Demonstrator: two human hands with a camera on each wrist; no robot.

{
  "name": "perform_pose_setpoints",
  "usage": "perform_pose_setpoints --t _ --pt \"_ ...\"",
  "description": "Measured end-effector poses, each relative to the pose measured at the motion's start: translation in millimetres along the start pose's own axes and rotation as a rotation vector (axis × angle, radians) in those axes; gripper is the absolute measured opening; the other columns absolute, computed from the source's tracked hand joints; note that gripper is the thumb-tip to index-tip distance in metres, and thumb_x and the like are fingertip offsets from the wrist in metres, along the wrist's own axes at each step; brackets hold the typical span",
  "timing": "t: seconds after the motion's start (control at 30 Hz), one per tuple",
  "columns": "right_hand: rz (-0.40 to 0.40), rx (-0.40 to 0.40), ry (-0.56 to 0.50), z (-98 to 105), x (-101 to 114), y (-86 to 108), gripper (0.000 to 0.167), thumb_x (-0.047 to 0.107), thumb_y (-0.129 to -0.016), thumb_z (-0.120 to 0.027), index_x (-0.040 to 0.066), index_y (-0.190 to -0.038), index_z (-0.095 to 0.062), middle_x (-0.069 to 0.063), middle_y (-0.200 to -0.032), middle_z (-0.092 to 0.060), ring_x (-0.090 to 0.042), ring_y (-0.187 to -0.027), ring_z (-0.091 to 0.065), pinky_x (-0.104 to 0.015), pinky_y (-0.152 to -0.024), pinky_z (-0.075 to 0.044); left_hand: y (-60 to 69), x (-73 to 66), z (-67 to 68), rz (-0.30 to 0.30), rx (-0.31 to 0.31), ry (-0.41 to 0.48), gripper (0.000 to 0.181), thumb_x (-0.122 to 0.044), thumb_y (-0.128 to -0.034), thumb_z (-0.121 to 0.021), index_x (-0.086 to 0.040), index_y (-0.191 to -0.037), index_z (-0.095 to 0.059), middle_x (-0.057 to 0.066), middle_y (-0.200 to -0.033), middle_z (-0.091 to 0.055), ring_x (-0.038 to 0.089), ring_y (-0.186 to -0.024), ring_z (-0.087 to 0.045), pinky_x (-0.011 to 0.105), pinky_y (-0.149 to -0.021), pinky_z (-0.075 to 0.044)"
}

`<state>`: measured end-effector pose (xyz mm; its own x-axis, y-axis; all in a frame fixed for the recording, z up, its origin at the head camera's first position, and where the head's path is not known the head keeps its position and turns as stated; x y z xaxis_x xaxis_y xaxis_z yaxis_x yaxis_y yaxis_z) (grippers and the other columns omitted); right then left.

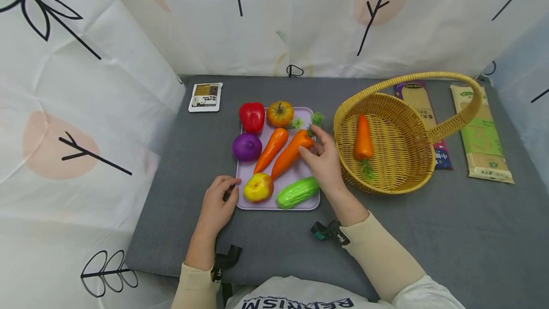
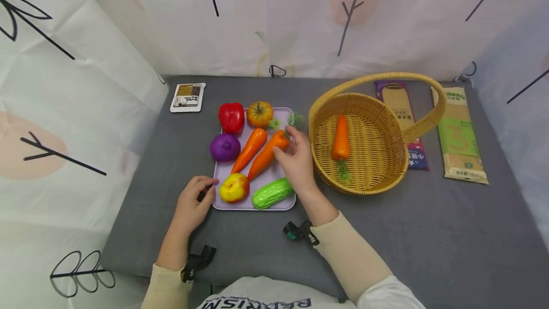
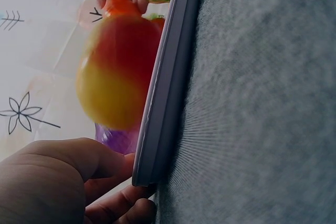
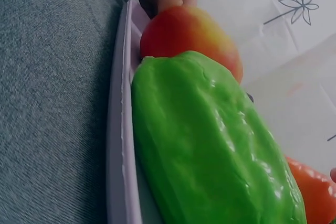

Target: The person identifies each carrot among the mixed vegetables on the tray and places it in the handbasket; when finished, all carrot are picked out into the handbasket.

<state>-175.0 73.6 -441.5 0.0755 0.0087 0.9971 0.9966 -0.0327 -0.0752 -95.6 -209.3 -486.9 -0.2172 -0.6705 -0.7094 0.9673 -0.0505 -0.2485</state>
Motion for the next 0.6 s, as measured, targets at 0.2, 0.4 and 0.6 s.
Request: perform_pose_setpoints --t 0.2,0.4,0.6 --pt "0.083 -0.047 0.004 -0.2 9.2 4.1 0.063 -0.007 -0.090 -0.073 -0.003 -0.148 -0.048 -0.016 -0.149 -0.041 -0.034 -0.130 -0.053 -0.034 -0.095 -0.052 -0.6 -1.9 -0.3 -0.035 -0.008 0.011 0.020 -0.001 -0.0924 -0.069 -0.002 -0.111 -0.076 0.011 -0.107 -0.066 0.020 -0.083 -0.056 0.038 -0.073 -0.044" --pt "0.131 -0.072 -0.080 0.6 24.8 11.0 0.062 -0.008 -0.090 -0.072 -0.004 -0.148 -0.048 -0.015 -0.148 -0.040 -0.031 -0.132 -0.053 -0.025 -0.089 -0.054 -1.0 -0.9 -0.7 -0.039 -0.013 0.009 0.019 0.000 -0.0919 -0.069 -0.002 -0.110 -0.076 0.011 -0.107 -0.066 0.020 -0.083 -0.056 0.037 -0.074 -0.044" --pt "0.113 -0.074 -0.174 3.2 39.4 21.8 0.064 -0.011 -0.090 -0.071 -0.007 -0.148 -0.046 -0.015 -0.148 -0.040 -0.031 -0.131 -0.053 -0.026 -0.089 -0.054 -1.1 -1.7 0.1 -0.026 -0.017 0.003 0.019 0.000 -0.0919 -0.069 -0.002 -0.109 -0.076 0.010 -0.106 -0.066 0.020 -0.083 -0.056 0.036 -0.073 -0.043"
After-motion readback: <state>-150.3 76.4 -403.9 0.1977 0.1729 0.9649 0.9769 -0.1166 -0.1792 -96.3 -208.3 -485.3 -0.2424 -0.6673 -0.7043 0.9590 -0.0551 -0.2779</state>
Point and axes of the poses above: each hand's wrist, its own y-axis away from the middle knuckle, its own z-axis out of the back of the hand, x = y × z, the point moved 6 cm from there along -y, towards the middle knuckle
